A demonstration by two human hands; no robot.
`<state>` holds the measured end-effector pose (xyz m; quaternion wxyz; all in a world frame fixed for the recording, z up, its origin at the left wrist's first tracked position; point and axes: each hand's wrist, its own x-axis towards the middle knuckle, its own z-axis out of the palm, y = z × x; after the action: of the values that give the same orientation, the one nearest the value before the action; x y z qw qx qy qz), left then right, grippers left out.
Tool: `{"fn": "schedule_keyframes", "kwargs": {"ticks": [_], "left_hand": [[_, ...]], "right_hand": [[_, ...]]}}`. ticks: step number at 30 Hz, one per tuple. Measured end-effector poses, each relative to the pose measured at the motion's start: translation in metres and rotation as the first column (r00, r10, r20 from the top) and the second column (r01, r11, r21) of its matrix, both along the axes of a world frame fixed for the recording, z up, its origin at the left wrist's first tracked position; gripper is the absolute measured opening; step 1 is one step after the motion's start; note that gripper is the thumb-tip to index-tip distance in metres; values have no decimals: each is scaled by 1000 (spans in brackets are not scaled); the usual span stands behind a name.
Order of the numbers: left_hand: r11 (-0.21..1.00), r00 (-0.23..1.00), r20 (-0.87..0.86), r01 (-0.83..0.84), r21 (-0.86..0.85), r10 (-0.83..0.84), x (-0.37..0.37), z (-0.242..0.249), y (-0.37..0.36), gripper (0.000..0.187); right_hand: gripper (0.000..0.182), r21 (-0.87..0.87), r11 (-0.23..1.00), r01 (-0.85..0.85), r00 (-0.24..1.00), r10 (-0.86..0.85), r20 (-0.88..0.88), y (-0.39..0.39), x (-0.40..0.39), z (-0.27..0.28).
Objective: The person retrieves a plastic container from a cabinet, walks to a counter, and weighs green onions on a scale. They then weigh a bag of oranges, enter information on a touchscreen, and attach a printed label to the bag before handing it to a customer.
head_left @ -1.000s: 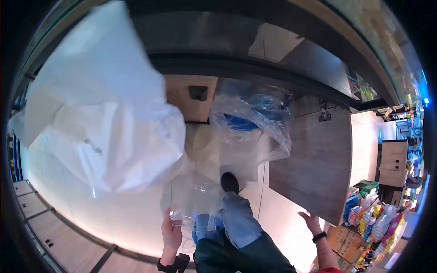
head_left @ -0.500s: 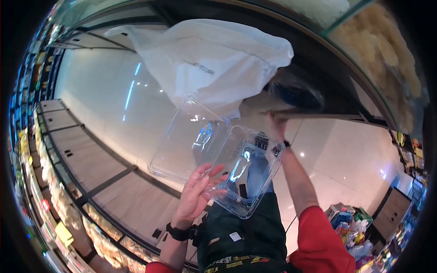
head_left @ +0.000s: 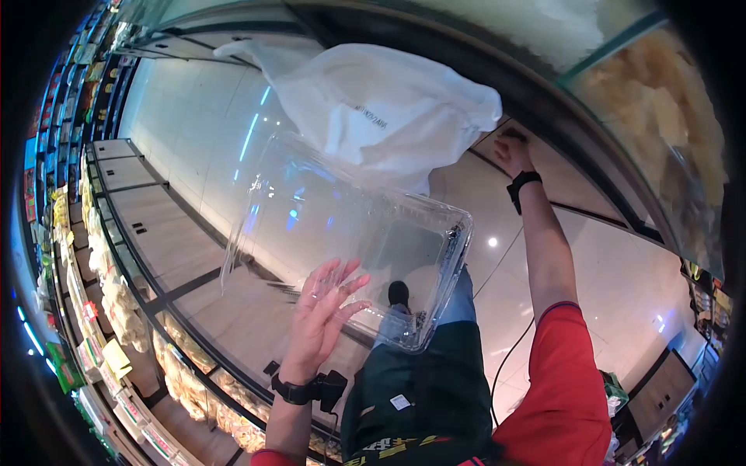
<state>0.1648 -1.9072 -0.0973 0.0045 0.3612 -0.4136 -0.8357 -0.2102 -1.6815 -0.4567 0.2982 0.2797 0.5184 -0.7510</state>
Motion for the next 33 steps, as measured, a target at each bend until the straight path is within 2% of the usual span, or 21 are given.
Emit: {"fn": "schedule_keyframes", "kwargs": {"ticks": [4, 6, 10, 13, 15, 17, 18, 20, 21, 22, 23, 25, 26, 29, 32, 33], "left_hand": [[999, 1000, 0, -28, -38, 28, -14, 15, 20, 45], [998, 999, 33, -41, -48, 42, -20, 24, 32, 44], [999, 999, 9, 40, -28, -39, -20, 35, 52, 46], [991, 989, -49, 135, -17, -136, -20, 42, 71, 48], [973, 967, -113, 230, 11, -227, -21, 43, 85, 49], [950, 937, -160, 312, -5, -309, -27, 58, 110, 48], [931, 912, -199, 364, -14, -359, -31, 69, 126, 47], [890, 850, -293, 455, -9, -437, -42, 98, 164, 46], [863, 810, -338, 504, -12, -478, -48, 114, 185, 45], [834, 755, -396, 550, -50, -522, -55, 127, 210, 45], [804, 711, -426, 590, -71, -560, -62, 140, 235, 45], [745, 618, -480, 655, -123, -623, -78, 161, 288, 45], [704, 567, -507, 701, -117, -649, -87, 170, 318, 45], [568, 423, -553, 815, -114, -718, -113, 182, 418, 45], [430, 311, -555, 898, -93, -771, -128, 186, 543, 44], [374, 275, -560, 925, -66, -781, -131, 185, 587, 43]], "right_hand": [[22, -174, 982, -80, 995, 70, -64, 19, 4, 2], [18, 13, 1000, 2, 998, -3, 55, 3, 14, 64], [22, -32, 997, -65, 997, 67, 46, 23, 37, 98], [28, -138, 989, -61, 996, 69, 57, 53, 89, 125], [29, -209, 977, -42, 993, 64, 98, 94, 153, 170], [27, -133, 958, -252, 967, 243, -80, 151, 234, 214], [24, -32, 937, -347, 937, 345, -56, 181, 270, 221], [33, -169, 985, -22, 997, 35, 73, 250, 373, 203], [32, -50, 997, -58, 986, 65, 156, 281, 417, 210], [27, -32, 998, -48, 985, 53, 165, 308, 460, 226], [22, -3, 991, 130, 927, -121, 354, 329, 498, 247], [22, -25, 962, 273, 872, -237, 429, 377, 579, 252], [21, 31, 940, 341, 829, -316, 462, 392, 608, 260], [17, 127, 851, 509, 697, -495, 519, 435, 646, 294], [20, 265, 764, 588, 724, -643, 249, 496, 620, 336], [19, 294, 705, 645, 713, -694, 99, 521, 603, 356]]}}
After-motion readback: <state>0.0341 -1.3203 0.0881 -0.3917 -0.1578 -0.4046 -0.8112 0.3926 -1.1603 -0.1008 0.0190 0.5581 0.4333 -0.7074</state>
